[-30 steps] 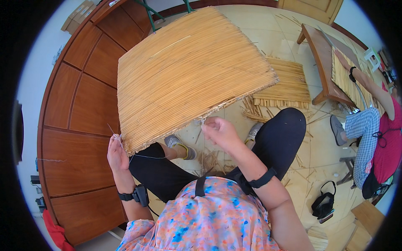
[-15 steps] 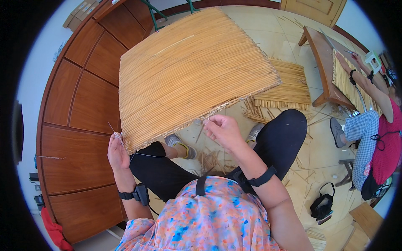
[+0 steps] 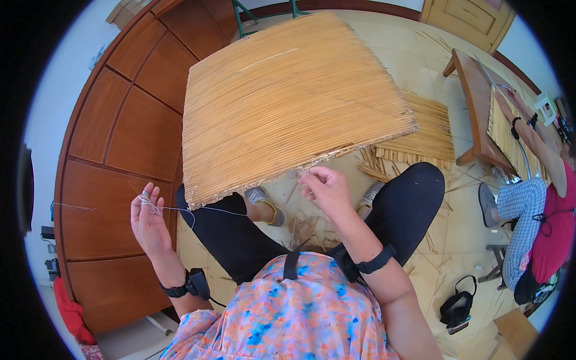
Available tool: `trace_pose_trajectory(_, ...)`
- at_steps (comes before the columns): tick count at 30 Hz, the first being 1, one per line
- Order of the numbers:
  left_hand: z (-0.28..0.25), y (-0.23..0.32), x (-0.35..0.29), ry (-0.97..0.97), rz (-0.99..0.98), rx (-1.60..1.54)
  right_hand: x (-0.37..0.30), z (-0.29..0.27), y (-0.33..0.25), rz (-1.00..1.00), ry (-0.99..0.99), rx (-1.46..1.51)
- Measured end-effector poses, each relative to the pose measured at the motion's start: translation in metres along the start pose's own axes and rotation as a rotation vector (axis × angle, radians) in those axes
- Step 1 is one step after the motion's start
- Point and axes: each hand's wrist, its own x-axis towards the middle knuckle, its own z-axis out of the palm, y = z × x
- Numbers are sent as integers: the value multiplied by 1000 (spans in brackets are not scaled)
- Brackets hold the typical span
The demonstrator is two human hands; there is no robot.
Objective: The person threads a string through the edges of a wooden slat mat by hand and uses small shears to trim the excess thread.
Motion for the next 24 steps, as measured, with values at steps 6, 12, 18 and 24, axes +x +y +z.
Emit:
trace_pose_trajectory(6,-16,45,-24,-17,291,38,-2,1,1,-3,18,18)
trace_pose_trajectory(12,1,83,-34,-112,596,136,-2,2,0,-30,22,29)
trace_pose_trajectory(18,54,83,-23,-205,619,474,-6,9,-3,-45,38,49)
trace_pose_trajectory(24,107,82,5,-441,455,174,-9,3,0,-41,57,21)
